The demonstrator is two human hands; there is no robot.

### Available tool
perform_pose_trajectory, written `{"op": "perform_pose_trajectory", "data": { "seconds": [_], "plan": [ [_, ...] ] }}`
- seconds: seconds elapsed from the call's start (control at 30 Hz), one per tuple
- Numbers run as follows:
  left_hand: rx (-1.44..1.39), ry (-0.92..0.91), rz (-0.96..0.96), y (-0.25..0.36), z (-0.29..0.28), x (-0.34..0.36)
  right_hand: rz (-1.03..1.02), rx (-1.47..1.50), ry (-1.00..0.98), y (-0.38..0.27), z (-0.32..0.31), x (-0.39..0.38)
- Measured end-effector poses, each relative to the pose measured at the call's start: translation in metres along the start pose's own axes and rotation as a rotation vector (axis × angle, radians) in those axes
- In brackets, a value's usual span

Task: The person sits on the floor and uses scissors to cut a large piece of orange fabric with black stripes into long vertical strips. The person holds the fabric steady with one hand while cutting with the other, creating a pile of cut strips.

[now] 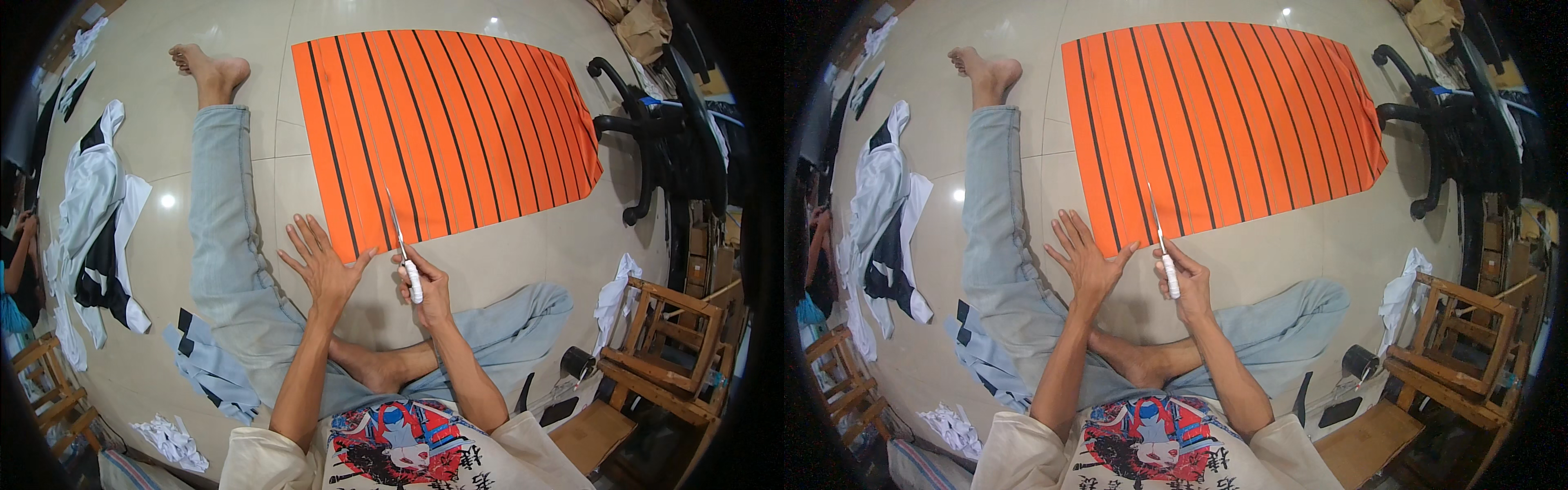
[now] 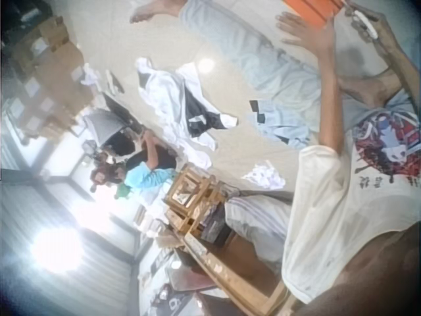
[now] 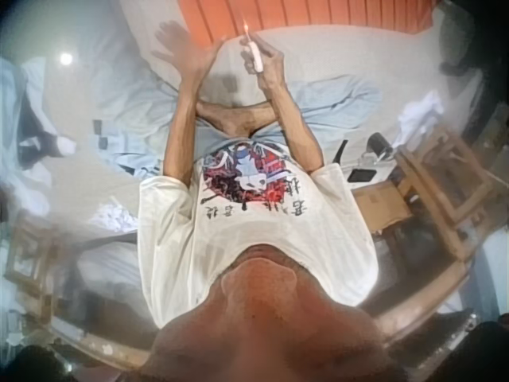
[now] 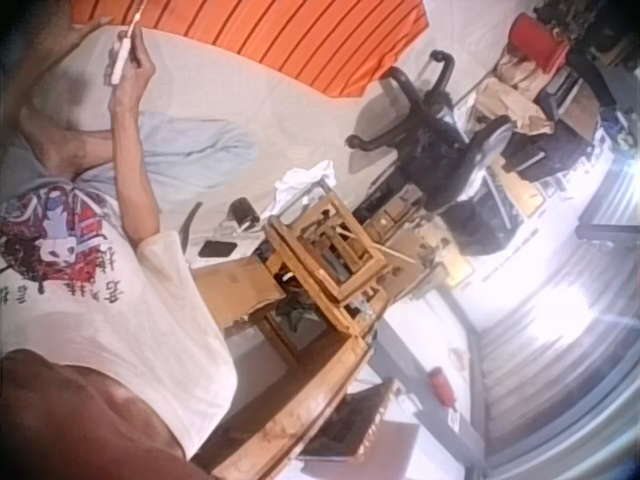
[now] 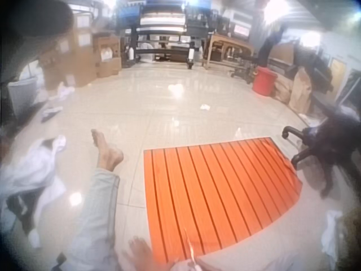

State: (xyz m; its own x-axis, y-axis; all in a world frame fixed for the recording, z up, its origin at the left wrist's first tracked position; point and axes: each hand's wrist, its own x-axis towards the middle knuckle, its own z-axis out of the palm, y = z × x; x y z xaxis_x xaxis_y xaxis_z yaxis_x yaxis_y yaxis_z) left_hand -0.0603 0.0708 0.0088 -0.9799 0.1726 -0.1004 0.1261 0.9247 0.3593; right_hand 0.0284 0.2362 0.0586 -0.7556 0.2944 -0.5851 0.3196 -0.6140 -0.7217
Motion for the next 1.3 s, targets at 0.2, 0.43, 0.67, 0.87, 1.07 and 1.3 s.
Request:
{"op": "perform_pose_trajectory", "data": {
  "seconds": [0.2, 0.43, 0.67, 0.87, 1.07, 1.3],
  "plan": [
    [-0.006, 0.001, -0.002, 0.0, -0.002, 0.0, -0.002, 0.02, -0.017, -0.003, 0.003, -0.002],
    [0.022, -0.034, -0.018, 0.004, -0.006, 0.01, -0.019, 0.069, -0.023, -0.015, 0.014, 0.026],
    [0.038, -0.05, -0.023, 0.002, 0.001, 0.01, -0.036, 0.042, -0.041, -0.014, 0.013, 0.038],
    [0.013, -0.048, -0.029, 0.003, -0.002, 0.011, -0.029, 0.046, -0.049, -0.022, 0.013, 0.04],
    [0.003, -0.044, -0.02, 0.005, -0.005, 0.01, -0.043, 0.042, -0.027, -0.032, 0.025, 0.054],
    [0.024, -0.01, 0.007, 0.003, -0.002, 0.009, -0.064, 0.03, -0.063, -0.029, 0.029, 0.067]
  ]
}}
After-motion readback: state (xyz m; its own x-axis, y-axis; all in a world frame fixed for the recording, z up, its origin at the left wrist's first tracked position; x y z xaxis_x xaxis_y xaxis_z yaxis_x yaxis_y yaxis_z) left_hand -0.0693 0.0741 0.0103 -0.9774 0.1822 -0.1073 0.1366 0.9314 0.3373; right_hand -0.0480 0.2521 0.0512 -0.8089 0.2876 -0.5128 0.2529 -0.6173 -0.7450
